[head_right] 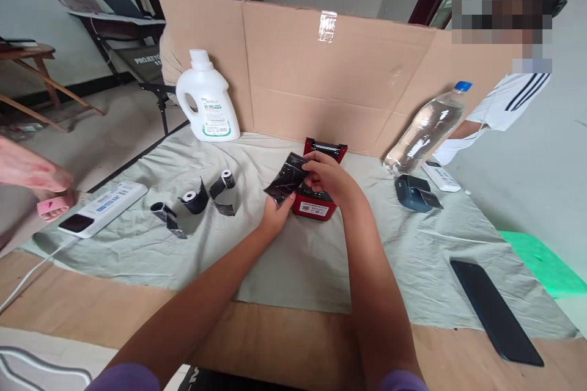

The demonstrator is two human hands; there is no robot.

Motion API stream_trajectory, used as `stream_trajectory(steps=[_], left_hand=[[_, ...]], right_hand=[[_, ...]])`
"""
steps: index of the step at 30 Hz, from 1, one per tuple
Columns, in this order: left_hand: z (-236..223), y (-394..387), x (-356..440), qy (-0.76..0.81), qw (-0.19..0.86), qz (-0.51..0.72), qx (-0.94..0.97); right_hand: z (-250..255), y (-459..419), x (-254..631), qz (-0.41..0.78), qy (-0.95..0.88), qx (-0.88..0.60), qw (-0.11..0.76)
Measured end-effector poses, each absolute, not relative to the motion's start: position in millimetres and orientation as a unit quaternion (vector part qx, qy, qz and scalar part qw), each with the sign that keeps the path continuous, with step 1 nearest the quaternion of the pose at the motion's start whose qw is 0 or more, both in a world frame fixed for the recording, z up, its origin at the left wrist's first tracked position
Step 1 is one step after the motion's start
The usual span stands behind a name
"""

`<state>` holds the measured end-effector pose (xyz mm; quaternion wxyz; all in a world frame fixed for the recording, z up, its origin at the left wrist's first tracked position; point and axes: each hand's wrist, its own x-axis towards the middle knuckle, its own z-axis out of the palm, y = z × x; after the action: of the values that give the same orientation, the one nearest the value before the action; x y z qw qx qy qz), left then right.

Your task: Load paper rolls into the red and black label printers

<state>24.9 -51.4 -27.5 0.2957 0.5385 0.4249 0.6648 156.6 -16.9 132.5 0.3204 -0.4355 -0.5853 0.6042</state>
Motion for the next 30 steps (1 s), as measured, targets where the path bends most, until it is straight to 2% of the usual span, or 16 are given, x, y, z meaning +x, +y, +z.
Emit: stream_trajectory(steps=[4,10,14,20,24,27,30], left_hand=[[-24,-58,23,0.423,0.158,0.638,0.624],[-17,-66,37,0.47,0.018,0.549,0.691],[-18,-64,44,0.505,-0.034,0.538,0.673],[-10,-61,48,0.512,-0.056,0.525,0.677],[0,-62,50,0.514,-0.063,0.507,0.689],[5,-63,48,0.49,-0.091,0.49,0.715],[10,-66,45,0.458,-0.132,0.458,0.75]], right_hand=[[120,-1,185,0.527,-0.619,-0.489,0.315],[92,22,202,0.314,-0.742,-0.548,0.224],[83,28,198,0.182,-0.773,-0.59,0.145],[76,31,182,0.116,-0.771,-0.616,0.113],[76,36,189,0.143,-0.764,-0.607,0.163],[81,44,204,0.232,-0.736,-0.581,0.259],[81,55,218,0.229,-0.657,-0.608,0.382]])
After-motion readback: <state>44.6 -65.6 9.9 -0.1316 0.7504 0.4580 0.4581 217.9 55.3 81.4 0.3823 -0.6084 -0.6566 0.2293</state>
